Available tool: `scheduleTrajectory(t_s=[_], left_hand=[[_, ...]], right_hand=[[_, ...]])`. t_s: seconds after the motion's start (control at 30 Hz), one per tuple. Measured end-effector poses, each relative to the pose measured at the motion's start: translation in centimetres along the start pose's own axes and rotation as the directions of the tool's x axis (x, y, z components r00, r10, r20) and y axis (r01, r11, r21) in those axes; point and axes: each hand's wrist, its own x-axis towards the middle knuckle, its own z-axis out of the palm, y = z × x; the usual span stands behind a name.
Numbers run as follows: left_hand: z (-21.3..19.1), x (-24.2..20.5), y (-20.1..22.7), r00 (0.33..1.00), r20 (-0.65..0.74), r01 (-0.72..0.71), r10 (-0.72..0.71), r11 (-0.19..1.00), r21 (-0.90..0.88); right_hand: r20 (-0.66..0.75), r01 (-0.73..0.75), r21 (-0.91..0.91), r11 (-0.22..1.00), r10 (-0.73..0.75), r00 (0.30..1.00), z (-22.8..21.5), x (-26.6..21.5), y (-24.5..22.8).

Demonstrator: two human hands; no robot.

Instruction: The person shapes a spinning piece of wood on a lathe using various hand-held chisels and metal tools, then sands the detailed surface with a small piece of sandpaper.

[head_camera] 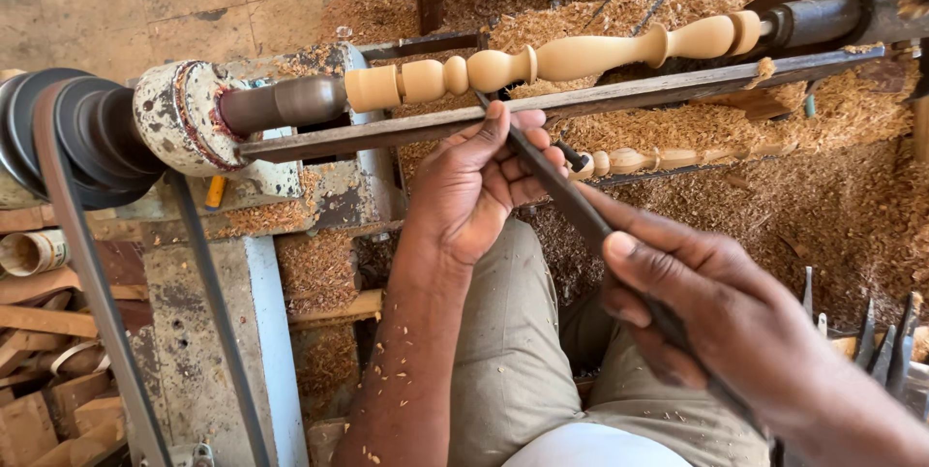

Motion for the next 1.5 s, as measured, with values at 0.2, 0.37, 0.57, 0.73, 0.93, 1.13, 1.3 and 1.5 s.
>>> scheduleTrajectory(t_s=[0.2, 0.37, 0.57, 0.73, 0.93, 1.13, 1.3, 1.5], left_hand=[[-0.3, 0.4, -0.7, 0.998, 0.007, -0.062, 0.062, 0.998, -0.02], [-0.3, 0.4, -1.0, 0.997, -0.003, -0.076, 0.076, 0.996, 0.047], [0.0, 0.9, -1.4, 0.996, -0.047, -0.067, 0.071, 0.994, 0.092], [0.2, 1.1, -1.6, 0.993, -0.079, -0.084, 0.091, 0.993, 0.084], [0.3, 1.7, -2.0, 0.987, -0.122, -0.09, 0.1, 0.993, 0.08], [0.6, 1.9, -2.4, 0.975, -0.183, -0.106, 0.128, 0.987, 0.123], [1.1, 1.6, -2.3, 0.962, -0.226, -0.108, 0.152, 0.975, 0.195], [1.2, 1.1, -2.0, 0.938, -0.291, -0.095, 0.191, 0.945, 0.313]], right_hand=[[-0.078, -0.09, -0.123, 0.988, 0.081, 0.994, -1.4, 0.6, -0.4], [-0.158, -0.265, -0.738, 0.621, 0.223, 0.962, -2.2, 0.6, -2.2], [-0.208, -0.208, -0.978, 0.005, -0.026, 0.978, -3.3, 1.0, -3.5], [-0.186, -0.189, -0.974, -0.121, -0.033, 0.982, -4.2, 1.9, -4.0], [-0.069, -0.07, -0.997, -0.04, -0.02, 0.997, -6.0, 3.5, -5.8], [-0.319, -0.324, -0.946, 0.01, 0.136, 0.938, -7.6, 4.4, -6.0], [0.034, 0.017, -0.792, 0.611, 0.016, 0.999, -9.6, 5.4, -4.2], [-0.212, -0.339, -0.733, 0.589, 0.275, 0.938, -10.3, 4.9, -1.3]])
